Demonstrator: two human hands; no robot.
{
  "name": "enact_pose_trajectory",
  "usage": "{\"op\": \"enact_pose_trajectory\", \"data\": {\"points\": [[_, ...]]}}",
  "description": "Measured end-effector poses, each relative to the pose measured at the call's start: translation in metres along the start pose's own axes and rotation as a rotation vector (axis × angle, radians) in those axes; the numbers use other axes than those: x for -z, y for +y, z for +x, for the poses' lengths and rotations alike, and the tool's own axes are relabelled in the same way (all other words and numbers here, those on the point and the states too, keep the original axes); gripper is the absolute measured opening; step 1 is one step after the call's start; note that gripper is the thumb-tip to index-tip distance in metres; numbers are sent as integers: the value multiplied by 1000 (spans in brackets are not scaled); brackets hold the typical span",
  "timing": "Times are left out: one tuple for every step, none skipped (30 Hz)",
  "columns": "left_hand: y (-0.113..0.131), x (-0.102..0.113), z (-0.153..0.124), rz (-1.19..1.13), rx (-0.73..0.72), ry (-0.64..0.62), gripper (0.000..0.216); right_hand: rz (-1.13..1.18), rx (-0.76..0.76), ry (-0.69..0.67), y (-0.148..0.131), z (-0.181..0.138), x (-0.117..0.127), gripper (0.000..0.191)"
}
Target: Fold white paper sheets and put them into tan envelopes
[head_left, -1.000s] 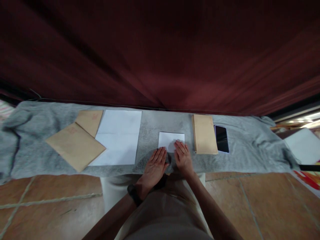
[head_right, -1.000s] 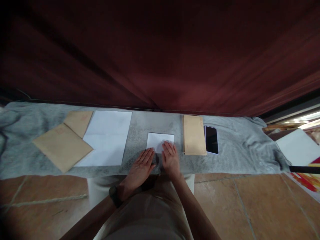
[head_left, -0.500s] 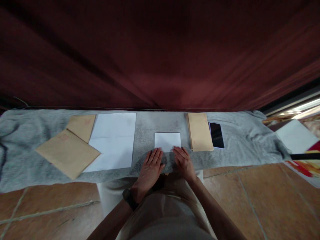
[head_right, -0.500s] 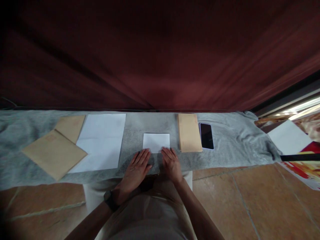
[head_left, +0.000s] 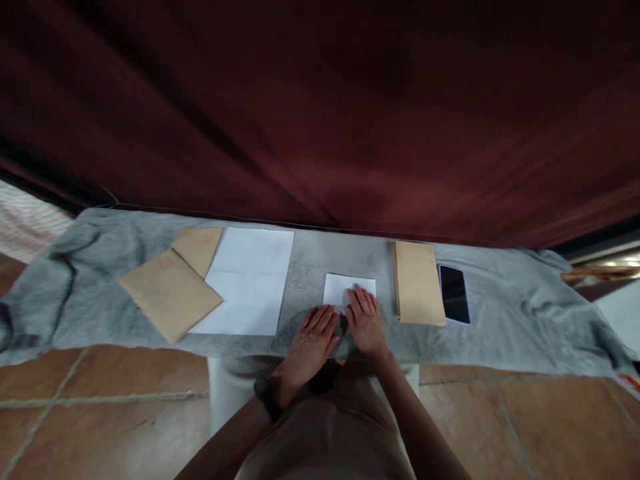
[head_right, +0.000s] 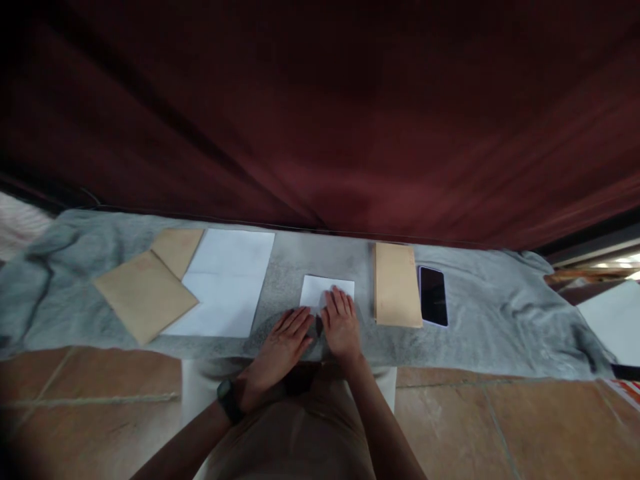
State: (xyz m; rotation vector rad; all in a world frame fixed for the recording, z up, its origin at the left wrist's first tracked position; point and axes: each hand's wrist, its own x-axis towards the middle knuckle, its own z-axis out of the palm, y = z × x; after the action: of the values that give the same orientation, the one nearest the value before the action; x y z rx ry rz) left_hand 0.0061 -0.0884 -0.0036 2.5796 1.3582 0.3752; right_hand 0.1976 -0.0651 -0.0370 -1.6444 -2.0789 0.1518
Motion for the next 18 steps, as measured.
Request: {"op": "enact_pose_trajectory", "data": {"points": [[-2, 1, -1, -21, 8, 15, 41, -12, 7, -2, 0, -1, -1, 46], [-6, 2, -3, -40, 27, 36, 41, -18, 17, 1, 1, -2, -2, 47], [-11, 3, -4, -60, 58, 64, 41, -21, 27, 5, 1, -3, -3, 47], [-18, 5, -6, -81, 100, 102, 41, -24, 34, 12, 2, -4, -4, 47], [-27, 8, -8, -103, 150, 151, 41, -25, 39, 20, 4, -5, -5, 47], [-38, 12, -11, -126, 207, 207, 41, -25, 45, 27, 5, -6, -6, 47], [-51, 17, -15, -147, 269, 270, 41, -22, 51, 34, 6, -7, -7, 48], [-65, 23, -20, -160, 338, 342, 40, -19, 58, 40, 7, -7, -8, 48], [-81, 31, -27, -162, 417, 408, 39, -15, 65, 45, 8, -8, -9, 48], [-99, 41, -35, -144, 508, 482, 39, -11, 70, 50, 8, -8, -10, 49], [-118, 51, -45, -118, 619, 566, 39, -7, 73, 56, 9, -8, -11, 49], [-138, 62, -57, -93, 728, 655, 40, -4, 75, 62, 10, -8, -12, 49], [-157, 73, -69, -79, 846, 750, 43, 1, 78, 68, 10, -8, -13, 50], [-177, 84, -81, -75, 970, 825, 46, 6, 80, 76, 10, -9, -14, 50], [-195, 93, -92, -63, 1105, 898, 48, 11, 82, 82, 11, -9, -14, 50], [-212, 101, -103, -75, 1229, 937, 50, 14, 84, 85, 11, -9, -14, 51], [-227, 107, -111, -140, 1319, 940, 51, 14, 86, 87, 11, -9, -14, 51], [-238, 112, -116, -183, 1350, 935, 49, 11, 86, 87, 11, -9, -14, 51]]}}
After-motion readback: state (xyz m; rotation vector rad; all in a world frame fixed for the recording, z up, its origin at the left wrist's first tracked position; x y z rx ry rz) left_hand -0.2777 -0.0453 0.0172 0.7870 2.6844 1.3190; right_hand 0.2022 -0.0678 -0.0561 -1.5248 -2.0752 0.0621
